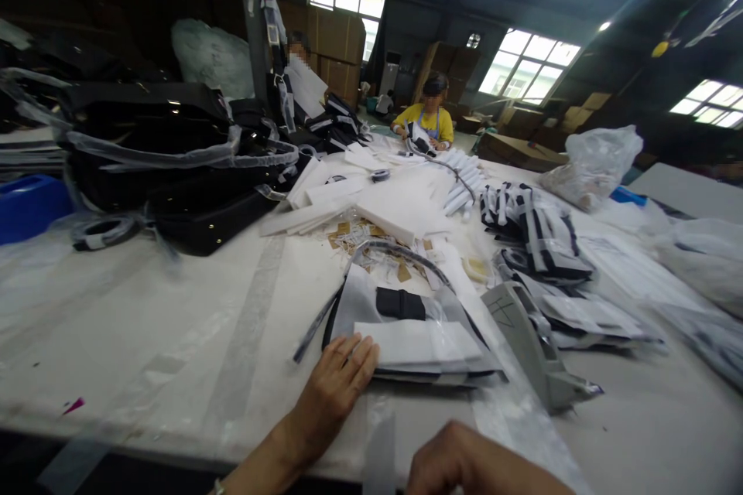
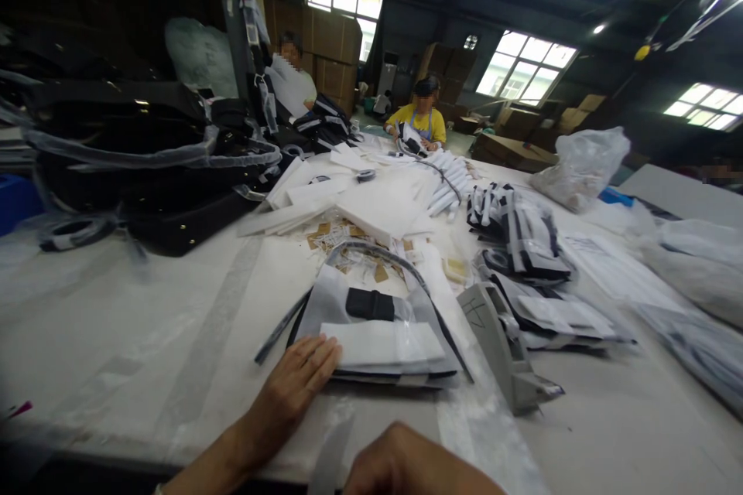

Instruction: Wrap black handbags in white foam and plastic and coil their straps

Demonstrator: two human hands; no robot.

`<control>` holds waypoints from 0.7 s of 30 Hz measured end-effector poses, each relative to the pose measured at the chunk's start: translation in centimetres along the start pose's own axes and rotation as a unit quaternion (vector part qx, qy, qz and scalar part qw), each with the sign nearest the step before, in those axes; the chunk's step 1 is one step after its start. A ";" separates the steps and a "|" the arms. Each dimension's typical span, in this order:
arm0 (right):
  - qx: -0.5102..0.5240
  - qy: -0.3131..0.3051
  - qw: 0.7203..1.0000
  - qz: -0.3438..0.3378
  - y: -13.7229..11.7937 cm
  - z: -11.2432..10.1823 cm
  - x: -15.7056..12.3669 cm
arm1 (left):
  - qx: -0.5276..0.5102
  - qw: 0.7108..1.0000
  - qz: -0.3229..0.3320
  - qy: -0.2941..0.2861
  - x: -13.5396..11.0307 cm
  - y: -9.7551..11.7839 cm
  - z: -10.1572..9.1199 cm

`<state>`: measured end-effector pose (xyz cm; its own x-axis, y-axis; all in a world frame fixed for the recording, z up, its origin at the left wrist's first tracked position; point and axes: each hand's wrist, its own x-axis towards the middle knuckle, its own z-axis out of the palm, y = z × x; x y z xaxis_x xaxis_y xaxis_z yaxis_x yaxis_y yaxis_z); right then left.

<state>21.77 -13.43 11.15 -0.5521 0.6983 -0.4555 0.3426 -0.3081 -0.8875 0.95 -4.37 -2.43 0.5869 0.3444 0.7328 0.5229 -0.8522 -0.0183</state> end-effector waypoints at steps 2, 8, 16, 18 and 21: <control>0.000 0.051 0.999 -0.001 -1.3 -3.3 0.7 | -0.002 1.000 0.003 -0.011 0.0 0.0 -0.2; -0.238 0.328 0.914 -0.030 -3.3 -13.6 9.3 | 0.005 1.000 -0.001 0.015 0.4 0.9 0.2; -0.314 0.179 0.930 -0.065 -3.1 -10.7 13.9 | 0.009 1.000 -0.022 0.002 0.9 1.5 -0.8; -0.328 0.125 0.931 -0.097 -2.0 -9.2 14.6 | 0.001 0.999 -0.036 0.009 1.2 1.5 -0.9; -0.356 0.151 0.910 -0.148 -0.7 -8.6 16.2 | -0.007 0.998 -0.057 0.004 1.2 1.6 -0.8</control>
<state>19.14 3.64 5.01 -0.5032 0.8613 -0.0696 0.6785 0.3439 -0.6491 2.03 -5.60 -1.03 0.5183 0.4363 0.7355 0.5771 -0.8131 0.0757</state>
